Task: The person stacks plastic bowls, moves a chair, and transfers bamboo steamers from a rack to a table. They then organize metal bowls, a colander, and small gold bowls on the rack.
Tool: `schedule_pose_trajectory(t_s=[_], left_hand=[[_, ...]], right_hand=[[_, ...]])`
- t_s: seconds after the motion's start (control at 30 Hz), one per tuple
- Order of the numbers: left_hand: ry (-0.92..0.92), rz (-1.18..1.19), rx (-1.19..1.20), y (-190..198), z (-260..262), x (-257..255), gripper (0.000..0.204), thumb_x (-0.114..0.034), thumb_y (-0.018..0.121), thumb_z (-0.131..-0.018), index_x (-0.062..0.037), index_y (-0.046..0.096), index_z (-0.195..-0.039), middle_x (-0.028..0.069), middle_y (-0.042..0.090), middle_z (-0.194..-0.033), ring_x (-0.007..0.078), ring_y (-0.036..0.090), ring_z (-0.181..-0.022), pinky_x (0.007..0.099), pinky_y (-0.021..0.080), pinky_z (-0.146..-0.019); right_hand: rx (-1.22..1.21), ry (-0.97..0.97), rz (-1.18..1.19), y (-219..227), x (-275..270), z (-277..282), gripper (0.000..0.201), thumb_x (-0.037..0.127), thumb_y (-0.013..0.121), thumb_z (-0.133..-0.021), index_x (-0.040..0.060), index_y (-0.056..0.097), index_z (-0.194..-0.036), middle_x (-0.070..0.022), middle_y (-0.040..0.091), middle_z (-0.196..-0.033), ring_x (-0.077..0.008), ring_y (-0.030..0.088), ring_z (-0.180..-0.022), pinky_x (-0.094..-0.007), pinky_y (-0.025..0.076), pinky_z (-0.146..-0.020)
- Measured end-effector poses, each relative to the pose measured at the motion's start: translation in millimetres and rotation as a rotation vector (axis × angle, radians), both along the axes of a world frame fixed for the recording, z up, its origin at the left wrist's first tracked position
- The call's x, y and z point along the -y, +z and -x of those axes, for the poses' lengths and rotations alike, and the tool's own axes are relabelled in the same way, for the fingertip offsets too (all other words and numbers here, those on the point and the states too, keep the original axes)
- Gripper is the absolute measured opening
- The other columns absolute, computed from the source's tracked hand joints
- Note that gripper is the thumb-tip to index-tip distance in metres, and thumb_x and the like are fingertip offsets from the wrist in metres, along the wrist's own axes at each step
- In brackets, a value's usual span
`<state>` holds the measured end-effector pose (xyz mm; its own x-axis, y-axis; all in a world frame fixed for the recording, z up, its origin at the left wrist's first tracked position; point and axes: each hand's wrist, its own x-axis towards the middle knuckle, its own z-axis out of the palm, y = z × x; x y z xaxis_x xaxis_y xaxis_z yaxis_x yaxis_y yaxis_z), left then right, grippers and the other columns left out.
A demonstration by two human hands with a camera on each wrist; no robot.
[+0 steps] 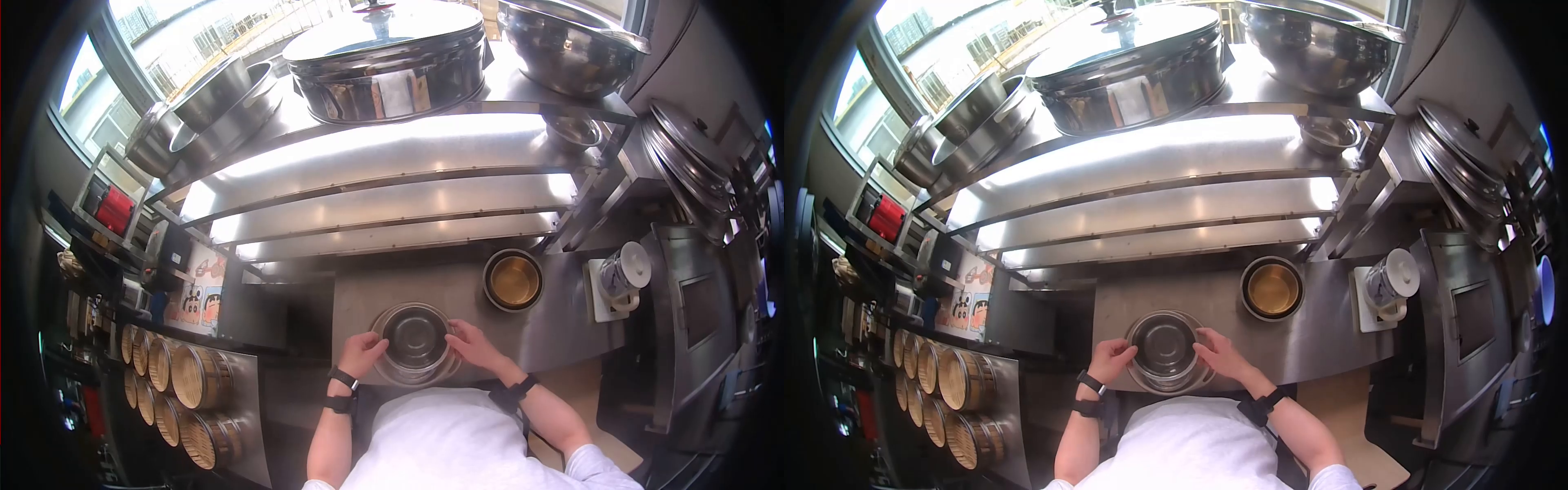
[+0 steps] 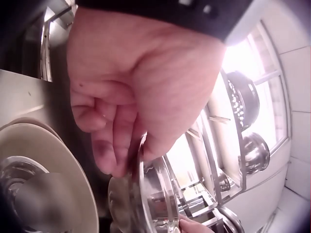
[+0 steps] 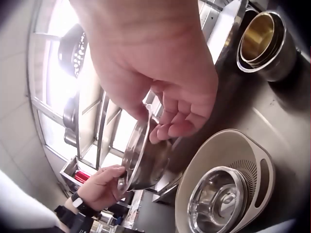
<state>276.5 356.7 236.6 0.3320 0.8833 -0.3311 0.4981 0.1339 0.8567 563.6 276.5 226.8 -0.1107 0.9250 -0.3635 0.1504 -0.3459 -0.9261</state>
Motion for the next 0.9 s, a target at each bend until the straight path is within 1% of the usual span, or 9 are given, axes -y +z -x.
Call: schedule_pose_trajectory(t_s=[0.17, 0.27, 0.3, 0.37, 0.4, 0.47, 0.57, 0.77, 0.9], left_hand=[[0.01, 0.086, 0.209, -3, -20, -5, 0.032, -0.028, 0.06, -0.096, 0.0013, 0.066, -0.087, 0.0045, 0.068, -0.073, 0.011, 0.064, -0.068, 0.0282, 0.048, -0.061], [0.089, 0.13, 0.216, -62, -15, -9, 0.038, -0.034, 0.057, -0.097, 0.0014, 0.068, -0.088, 0.009, 0.069, -0.075, 0.0144, 0.065, -0.071, 0.0291, 0.05, -0.064], [0.007, 0.027, -0.135, -76, -10, -10, 0.039, -0.037, 0.061, -0.092, 0.0011, 0.069, -0.091, 0.0162, 0.071, -0.082, 0.0251, 0.069, -0.077, 0.035, 0.053, -0.07], [-0.104, -0.225, -0.601, -113, 1, 0, 0.035, -0.033, 0.064, -0.088, 0.0004, 0.069, -0.097, 0.0186, 0.071, -0.088, 0.0323, 0.07, -0.082, 0.0409, 0.055, -0.075], [-0.108, -0.231, -0.596, -121, 3, 4, 0.035, -0.033, 0.064, -0.088, 0.0004, 0.069, -0.097, 0.0186, 0.071, -0.088, 0.0323, 0.07, -0.082, 0.0409, 0.055, -0.075], [-0.225, -0.145, -0.814, -131, 4, 7, 0.036, -0.034, 0.068, -0.083, -0.0021, 0.07, -0.1, 0.0217, 0.07, -0.096, 0.038, 0.067, -0.093, 0.046, 0.054, -0.082], [-0.247, -0.173, -0.825, -130, 0, 8, 0.033, -0.032, 0.068, -0.083, -0.0037, 0.07, -0.098, 0.0202, 0.07, -0.096, 0.0378, 0.068, -0.092, 0.0456, 0.055, -0.081], [-0.246, -0.215, -0.856, -132, 0, 9, 0.032, -0.035, 0.068, -0.084, -0.0061, 0.07, -0.097, 0.0186, 0.07, -0.095, 0.0368, 0.068, -0.09, 0.0459, 0.055, -0.08], [-0.189, -0.233, -0.848, -136, 2, 14, 0.032, -0.036, 0.066, -0.085, -0.0059, 0.069, -0.097, 0.0187, 0.07, -0.094, 0.0369, 0.067, -0.09, 0.0466, 0.054, -0.08]], right_hand=[[0.158, -0.167, -0.259, 20, -7, -13, 0.039, 0.014, 0.06, -0.093, -0.0019, 0.054, -0.127, -0.004, 0.061, -0.065, -0.0112, 0.061, -0.055, -0.0284, 0.048, -0.053], [0.047, -0.301, -0.235, 53, -14, -36, 0.037, 0.012, 0.059, -0.092, -0.0028, 0.055, -0.125, -0.0037, 0.061, -0.064, -0.011, 0.061, -0.055, -0.0273, 0.048, -0.051], [0.021, -0.359, -0.234, 63, -19, -46, 0.035, 0.012, 0.058, -0.093, -0.0033, 0.055, -0.124, -0.0034, 0.062, -0.066, -0.0088, 0.06, -0.054, -0.0244, 0.047, -0.049], [-0.06, -0.4, -0.276, 96, -30, -68, 0.034, 0.012, 0.058, -0.093, -0.0033, 0.055, -0.124, -0.0028, 0.062, -0.066, -0.0077, 0.059, -0.054, -0.023, 0.047, -0.048], [-0.148, -0.436, -0.313, 115, -37, -78, 0.034, 0.012, 0.057, -0.094, -0.0032, 0.055, -0.124, -0.0021, 0.062, -0.065, -0.0065, 0.058, -0.053, -0.0216, 0.046, -0.047], [-0.045, -0.488, -0.39, 153, -51, -95, 0.033, 0.012, 0.056, -0.095, -0.0022, 0.055, -0.125, -0.0016, 0.062, -0.064, -0.0054, 0.057, -0.051, -0.02, 0.045, -0.046], [-0.008, -0.595, -0.418, 184, -83, -122, 0.03, 0.012, 0.056, -0.095, -0.0012, 0.056, -0.122, -0.003, 0.063, -0.063, -0.007, 0.056, -0.049, -0.021, 0.045, -0.045], [-0.077, -0.69, -0.491, 191, -165, -176, 0.019, 0.014, 0.056, -0.096, -0.001, 0.058, -0.107, -0.0086, 0.065, -0.068, -0.0135, 0.061, -0.053, -0.0252, 0.049, -0.048], [-0.167, -0.75, -0.43, 184, -191, -187, 0.017, 0.015, 0.055, -0.096, 0.0005, 0.056, -0.105, -0.0104, 0.067, -0.081, -0.0152, 0.065, -0.068, -0.0275, 0.055, -0.061]])
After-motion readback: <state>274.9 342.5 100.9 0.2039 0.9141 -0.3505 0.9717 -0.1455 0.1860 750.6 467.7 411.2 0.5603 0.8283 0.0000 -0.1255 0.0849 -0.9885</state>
